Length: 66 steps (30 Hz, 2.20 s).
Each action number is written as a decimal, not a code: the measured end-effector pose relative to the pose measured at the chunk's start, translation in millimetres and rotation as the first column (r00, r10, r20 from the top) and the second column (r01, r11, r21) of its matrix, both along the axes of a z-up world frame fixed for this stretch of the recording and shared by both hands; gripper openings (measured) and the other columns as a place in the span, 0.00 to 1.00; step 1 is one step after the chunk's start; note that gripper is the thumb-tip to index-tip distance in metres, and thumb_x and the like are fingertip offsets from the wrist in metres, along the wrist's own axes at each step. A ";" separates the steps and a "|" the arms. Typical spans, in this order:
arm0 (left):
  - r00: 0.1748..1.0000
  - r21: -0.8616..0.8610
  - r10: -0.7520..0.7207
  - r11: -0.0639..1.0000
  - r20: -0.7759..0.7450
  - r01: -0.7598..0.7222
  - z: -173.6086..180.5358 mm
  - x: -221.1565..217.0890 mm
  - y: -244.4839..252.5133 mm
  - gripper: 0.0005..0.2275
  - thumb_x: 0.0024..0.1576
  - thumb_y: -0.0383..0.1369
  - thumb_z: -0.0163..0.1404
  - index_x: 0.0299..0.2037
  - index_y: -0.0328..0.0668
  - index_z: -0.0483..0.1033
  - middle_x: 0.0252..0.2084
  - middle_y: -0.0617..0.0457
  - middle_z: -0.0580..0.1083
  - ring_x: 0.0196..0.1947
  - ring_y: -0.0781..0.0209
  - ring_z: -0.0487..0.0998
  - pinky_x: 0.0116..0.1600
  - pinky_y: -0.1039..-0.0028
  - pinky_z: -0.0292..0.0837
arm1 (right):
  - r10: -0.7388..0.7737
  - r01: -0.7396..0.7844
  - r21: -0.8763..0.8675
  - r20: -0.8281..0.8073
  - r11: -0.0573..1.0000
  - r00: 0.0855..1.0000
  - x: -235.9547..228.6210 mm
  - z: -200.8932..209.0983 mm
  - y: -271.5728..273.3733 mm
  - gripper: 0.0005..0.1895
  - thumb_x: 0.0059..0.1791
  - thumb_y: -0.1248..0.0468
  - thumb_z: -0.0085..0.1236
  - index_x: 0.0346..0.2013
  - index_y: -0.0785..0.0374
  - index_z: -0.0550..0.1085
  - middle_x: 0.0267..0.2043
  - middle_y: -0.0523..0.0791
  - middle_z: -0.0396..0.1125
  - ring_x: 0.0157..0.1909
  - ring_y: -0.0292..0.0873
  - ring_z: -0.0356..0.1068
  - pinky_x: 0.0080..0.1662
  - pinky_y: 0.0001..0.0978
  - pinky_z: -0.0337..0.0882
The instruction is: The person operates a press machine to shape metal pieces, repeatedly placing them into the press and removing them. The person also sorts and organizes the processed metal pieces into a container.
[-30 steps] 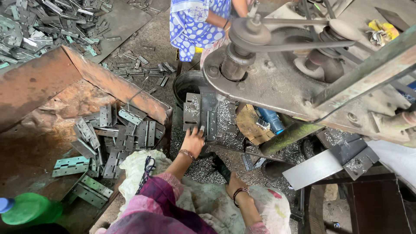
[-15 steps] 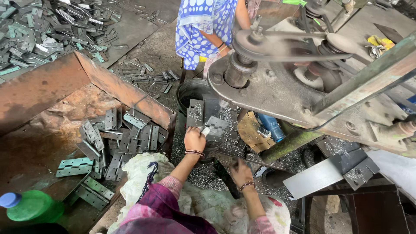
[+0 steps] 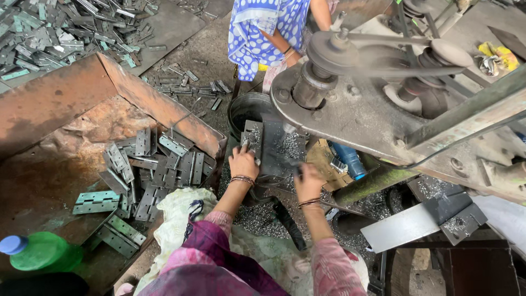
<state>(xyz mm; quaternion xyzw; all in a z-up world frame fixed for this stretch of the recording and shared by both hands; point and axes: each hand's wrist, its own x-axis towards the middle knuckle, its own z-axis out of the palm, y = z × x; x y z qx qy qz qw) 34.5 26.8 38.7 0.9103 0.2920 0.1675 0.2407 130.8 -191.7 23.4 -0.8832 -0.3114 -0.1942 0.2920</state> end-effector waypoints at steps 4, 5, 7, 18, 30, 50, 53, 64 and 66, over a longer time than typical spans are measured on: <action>0.992 -0.003 -0.125 0.992 0.000 0.125 20.3 -13.4 -15.8 0.14 0.57 0.39 0.53 0.49 0.41 0.80 0.72 0.49 0.63 0.68 0.45 0.60 0.66 0.49 0.60 | 0.176 -0.167 -0.401 -0.015 0.901 0.984 -7.9 -28.1 32.2 0.22 0.47 0.69 0.56 0.57 0.56 0.71 0.60 0.50 0.65 0.61 0.56 0.67 0.53 0.47 0.76; 0.976 0.026 -0.191 0.980 -0.108 0.195 17.8 -15.2 -23.5 0.16 0.58 0.41 0.51 0.51 0.42 0.79 0.72 0.49 0.62 0.70 0.45 0.57 0.67 0.46 0.57 | 0.171 -0.177 -0.411 -0.052 0.894 0.984 -11.1 -36.7 36.7 0.25 0.46 0.71 0.55 0.58 0.55 0.71 0.62 0.49 0.64 0.63 0.55 0.67 0.56 0.46 0.75; 0.898 0.058 -0.300 0.940 -0.322 0.335 9.5 -16.2 -38.5 0.19 0.59 0.44 0.48 0.55 0.44 0.77 0.72 0.48 0.58 0.73 0.44 0.50 0.70 0.40 0.49 | 0.145 -0.169 -0.414 -0.088 0.895 0.985 -18.0 -48.1 42.6 0.29 0.45 0.74 0.53 0.61 0.55 0.70 0.66 0.48 0.63 0.67 0.54 0.65 0.59 0.45 0.74; 0.820 0.200 -0.279 0.884 -0.500 0.423 -5.2 10.0 -34.4 0.18 0.66 0.37 0.34 0.59 0.48 0.75 0.74 0.52 0.57 0.77 0.44 0.43 0.72 0.31 0.35 | -0.471 -0.148 -0.724 -0.576 0.674 0.668 -118.8 -23.9 -66.9 0.40 0.53 0.49 0.52 0.74 0.54 0.47 0.59 0.55 0.70 0.58 0.59 0.72 0.58 0.54 0.71; 0.839 0.184 -0.287 0.894 -0.462 0.408 5.0 4.6 -36.2 0.17 0.63 0.37 0.40 0.57 0.45 0.77 0.73 0.55 0.58 0.77 0.43 0.43 0.71 0.28 0.32 | -0.445 -0.119 -0.655 -0.624 0.746 0.642 -131.1 -79.7 -84.7 0.27 0.53 0.53 0.51 0.61 0.58 0.55 0.47 0.59 0.73 0.50 0.63 0.74 0.53 0.56 0.71; 0.866 0.253 -0.246 0.890 -0.435 0.380 -12.1 3.2 -43.9 0.17 0.65 0.38 0.37 0.54 0.47 0.80 0.74 0.55 0.59 0.78 0.43 0.44 0.72 0.31 0.31 | -0.528 -0.151 -0.805 -0.505 0.574 0.682 -132.1 -125.2 -77.9 0.36 0.53 0.51 0.52 0.72 0.49 0.47 0.68 0.47 0.62 0.75 0.52 0.52 0.67 0.69 0.51; 0.839 0.201 -0.256 0.899 -0.481 0.389 -4.5 9.4 -33.0 0.18 0.65 0.39 0.35 0.56 0.48 0.78 0.74 0.55 0.58 0.77 0.43 0.42 0.71 0.29 0.29 | -0.532 -0.176 -0.785 -0.548 0.594 0.645 -120.1 -95.8 -77.0 0.33 0.53 0.52 0.51 0.70 0.51 0.52 0.62 0.51 0.68 0.68 0.53 0.64 0.67 0.65 0.56; 0.843 0.196 -0.235 0.910 -0.485 0.366 -15.7 42.0 -23.3 0.19 0.65 0.38 0.32 0.59 0.48 0.75 0.74 0.55 0.58 0.77 0.43 0.44 0.70 0.29 0.31 | -0.587 -0.145 -0.759 -0.595 0.634 0.549 -121.4 -123.9 -79.2 0.37 0.55 0.55 0.46 0.75 0.44 0.42 0.64 0.54 0.65 0.64 0.61 0.66 0.67 0.62 0.57; 0.884 0.239 -0.218 0.911 -0.414 0.337 -12.9 29.8 -17.8 0.18 0.66 0.38 0.34 0.58 0.49 0.76 0.74 0.55 0.58 0.77 0.43 0.45 0.71 0.28 0.32 | -0.578 -0.150 -0.766 -0.584 0.625 0.569 -116.1 -137.2 -64.2 0.34 0.57 0.56 0.41 0.75 0.46 0.41 0.63 0.51 0.67 0.65 0.54 0.68 0.71 0.69 0.46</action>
